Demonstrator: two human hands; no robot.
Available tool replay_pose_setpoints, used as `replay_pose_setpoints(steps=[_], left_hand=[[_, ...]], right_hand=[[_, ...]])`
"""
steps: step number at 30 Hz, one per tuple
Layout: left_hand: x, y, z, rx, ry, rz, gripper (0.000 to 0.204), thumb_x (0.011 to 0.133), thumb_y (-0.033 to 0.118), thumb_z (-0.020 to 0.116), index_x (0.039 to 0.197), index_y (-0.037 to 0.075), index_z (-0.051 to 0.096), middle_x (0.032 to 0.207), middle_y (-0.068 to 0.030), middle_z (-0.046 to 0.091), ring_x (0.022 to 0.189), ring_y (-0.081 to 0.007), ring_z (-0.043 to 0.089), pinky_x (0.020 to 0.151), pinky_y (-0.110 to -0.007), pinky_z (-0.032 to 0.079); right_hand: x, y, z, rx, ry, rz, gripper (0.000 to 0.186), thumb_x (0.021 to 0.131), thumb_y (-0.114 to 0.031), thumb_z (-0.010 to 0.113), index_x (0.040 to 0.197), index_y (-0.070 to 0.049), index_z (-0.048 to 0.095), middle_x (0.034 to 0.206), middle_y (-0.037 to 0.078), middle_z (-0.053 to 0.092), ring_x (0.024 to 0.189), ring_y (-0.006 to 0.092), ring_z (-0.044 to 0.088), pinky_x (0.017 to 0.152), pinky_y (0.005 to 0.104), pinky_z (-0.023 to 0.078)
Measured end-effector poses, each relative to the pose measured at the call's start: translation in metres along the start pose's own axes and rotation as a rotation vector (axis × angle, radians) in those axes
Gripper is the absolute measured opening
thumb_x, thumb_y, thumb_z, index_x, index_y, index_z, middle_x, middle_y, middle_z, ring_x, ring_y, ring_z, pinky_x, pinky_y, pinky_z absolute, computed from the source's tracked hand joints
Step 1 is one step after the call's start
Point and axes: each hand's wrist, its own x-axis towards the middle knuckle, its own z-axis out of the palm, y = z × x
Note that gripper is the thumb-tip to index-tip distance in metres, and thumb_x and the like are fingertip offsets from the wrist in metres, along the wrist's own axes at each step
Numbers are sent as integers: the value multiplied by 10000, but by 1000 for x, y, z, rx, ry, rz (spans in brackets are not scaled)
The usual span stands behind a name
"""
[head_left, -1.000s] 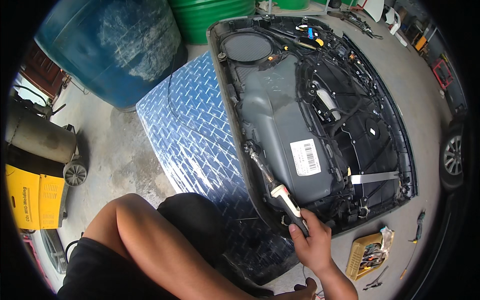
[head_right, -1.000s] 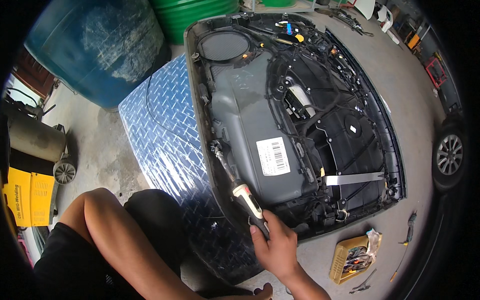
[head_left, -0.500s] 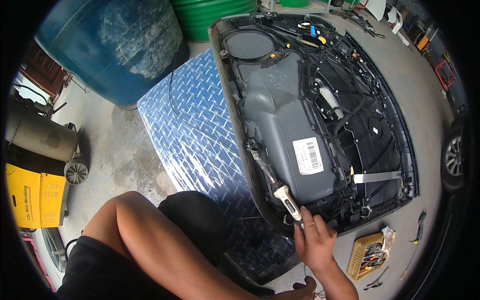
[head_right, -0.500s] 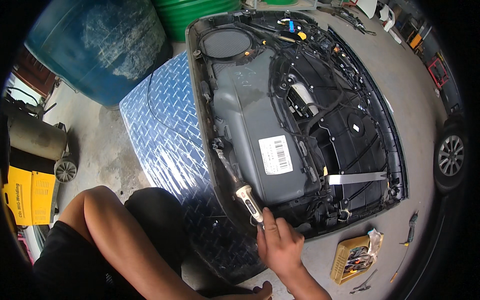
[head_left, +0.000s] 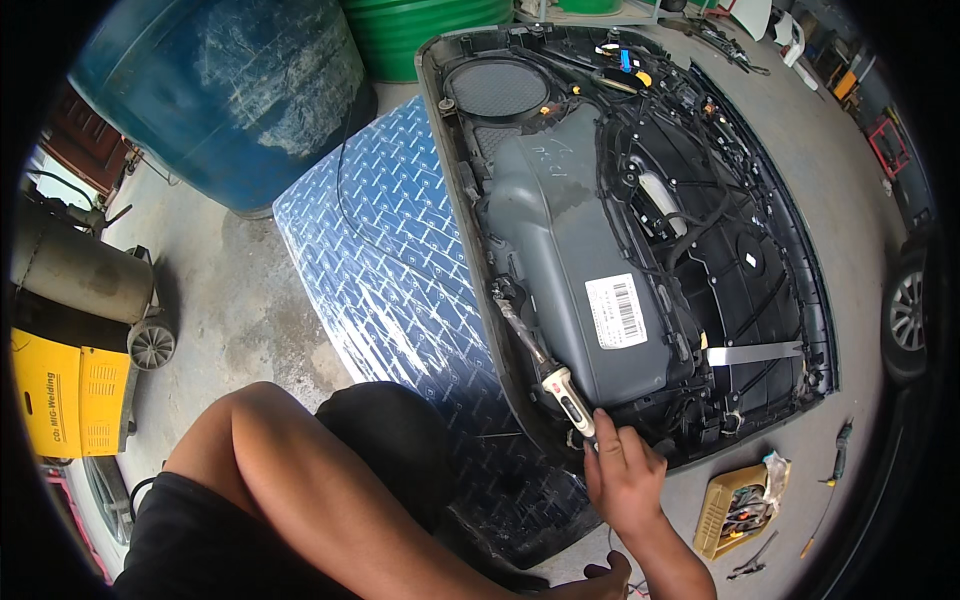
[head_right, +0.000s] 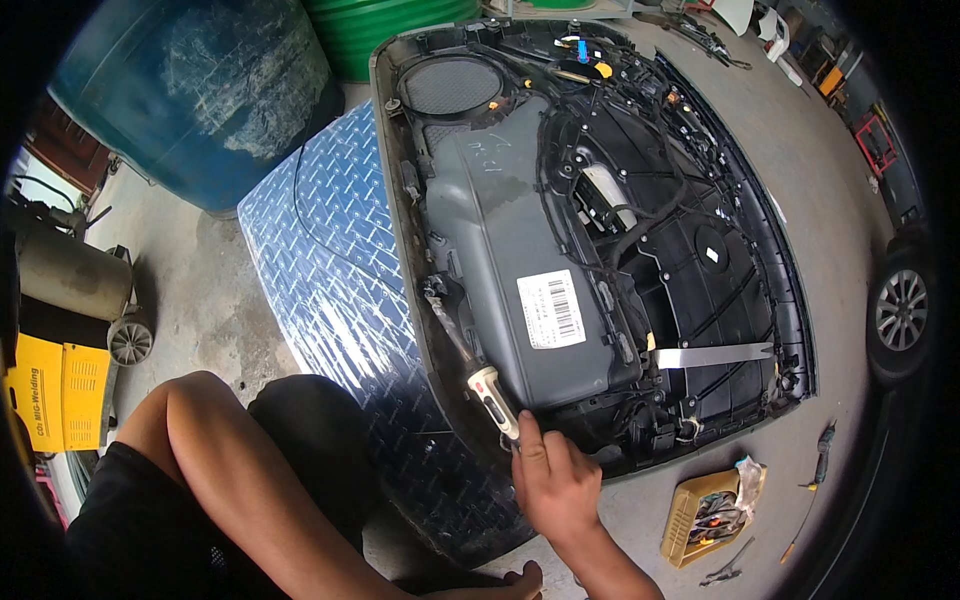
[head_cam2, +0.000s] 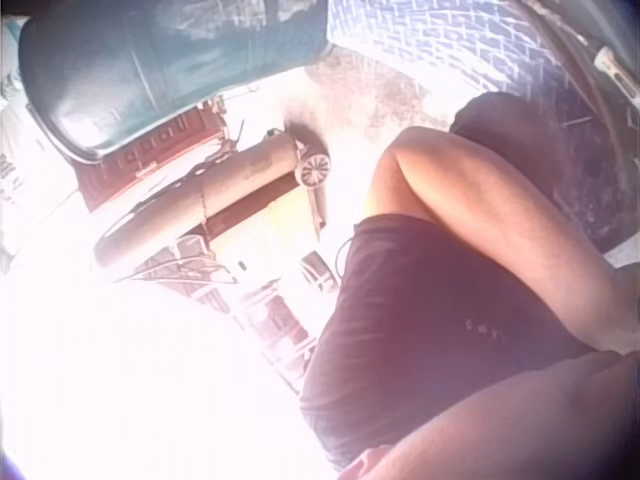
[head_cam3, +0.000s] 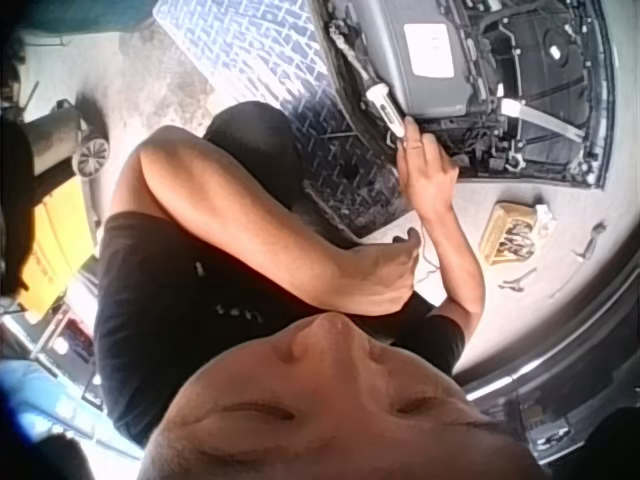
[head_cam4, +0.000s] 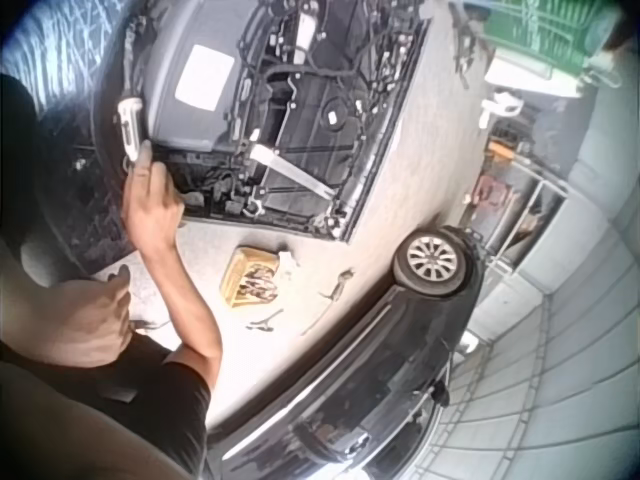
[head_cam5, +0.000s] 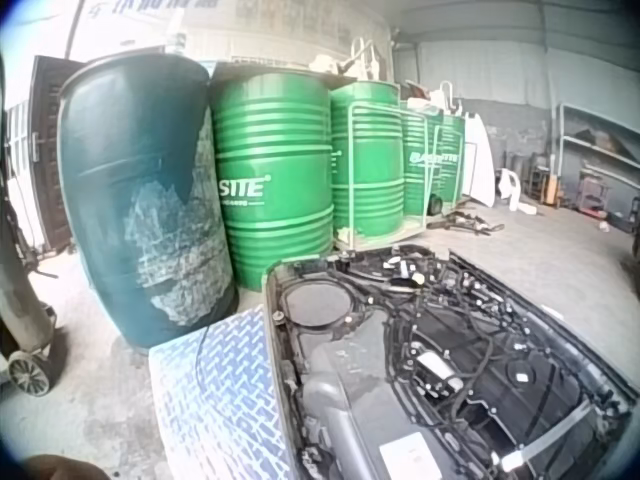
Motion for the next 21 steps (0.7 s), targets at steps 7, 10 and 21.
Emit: replay_pose_setpoints(steps=[7, 10, 21], left_hand=[[1, -1, 0, -15, -17, -4, 376, 926, 213, 493, 958, -1, 800, 897, -197, 766, 871, -335, 711, 967, -600, 459], [1, 0, 0, -9, -24, -7, 375, 926, 215, 493, 961, 3, 800, 897, -197, 766, 873, -336, 711, 965, -601, 459], [1, -2, 4, 3, -1, 6, 378, 926, 221, 490, 957, 8, 801, 885, -196, 765, 858, -337, 710, 945, -598, 467]], right_hand=[[-3, -2, 5, -69, -3, -19, 549, 784, -46, 774, 1310, 31, 638, 817, 117, 565, 608, 291, 601, 546, 410, 516], [-4, -5, 6, -64, 4, -19, 555, 779, -52, 774, 1310, 33, 638, 809, 114, 561, 600, 288, 596, 540, 407, 514], [-1, -12, -4, -60, 34, -7, 555, 769, -49, 760, 1299, 63, 638, 776, 107, 561, 588, 273, 592, 519, 390, 503]])
